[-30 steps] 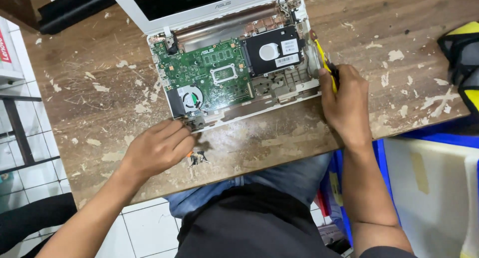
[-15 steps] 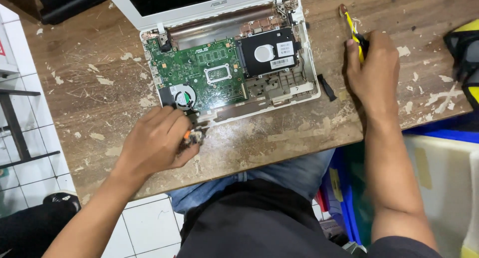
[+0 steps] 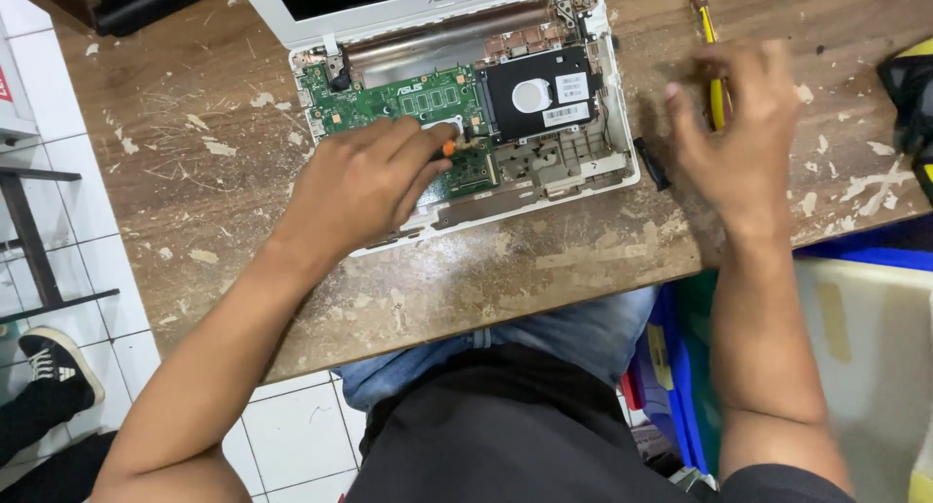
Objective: Disassembling the internal components of a laptop using a screwdriver on a repair bench.
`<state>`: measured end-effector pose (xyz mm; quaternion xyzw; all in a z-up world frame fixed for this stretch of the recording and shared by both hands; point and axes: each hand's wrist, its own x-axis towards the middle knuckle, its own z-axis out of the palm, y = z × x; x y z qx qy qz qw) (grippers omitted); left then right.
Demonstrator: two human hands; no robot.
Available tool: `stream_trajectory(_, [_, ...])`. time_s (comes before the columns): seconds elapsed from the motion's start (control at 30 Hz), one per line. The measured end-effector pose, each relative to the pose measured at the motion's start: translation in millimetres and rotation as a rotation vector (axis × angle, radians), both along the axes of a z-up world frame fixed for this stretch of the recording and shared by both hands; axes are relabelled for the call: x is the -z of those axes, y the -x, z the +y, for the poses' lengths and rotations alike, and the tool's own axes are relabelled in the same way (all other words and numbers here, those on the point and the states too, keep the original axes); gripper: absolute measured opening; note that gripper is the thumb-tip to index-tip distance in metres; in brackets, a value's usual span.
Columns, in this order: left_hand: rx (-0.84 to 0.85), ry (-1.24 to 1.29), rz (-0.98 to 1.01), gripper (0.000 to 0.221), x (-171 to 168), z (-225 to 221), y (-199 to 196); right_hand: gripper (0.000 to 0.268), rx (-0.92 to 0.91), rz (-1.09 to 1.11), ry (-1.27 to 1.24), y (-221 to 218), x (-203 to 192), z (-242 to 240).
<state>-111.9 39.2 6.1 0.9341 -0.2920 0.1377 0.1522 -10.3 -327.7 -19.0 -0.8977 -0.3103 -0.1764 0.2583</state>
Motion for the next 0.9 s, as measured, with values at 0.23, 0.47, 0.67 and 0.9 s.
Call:
stream_trajectory(0.23, [0.025, 0.004, -0.202, 0.027, 19, 13, 3, 0.065, -0.625, 0.491, -0.119, 33, -49, 112])
stream_trajectory(0.47, [-0.037, 0.037, -0.040, 0.028, 18, 24, 13, 0.025, -0.776, 0.511, -0.063, 22, -62, 169])
stream_trajectory(0.67, [-0.052, -0.025, 0.156, 0.026, -2, 30, 11, 0.020, -0.733, 0.557, 0.171, 20, -35, 172])
stream_trajectory(0.9, [0.013, -0.036, 0.192, 0.027, -11, 25, 12, 0.028, -0.860, 0.850, 0.184, 7, -25, 161])
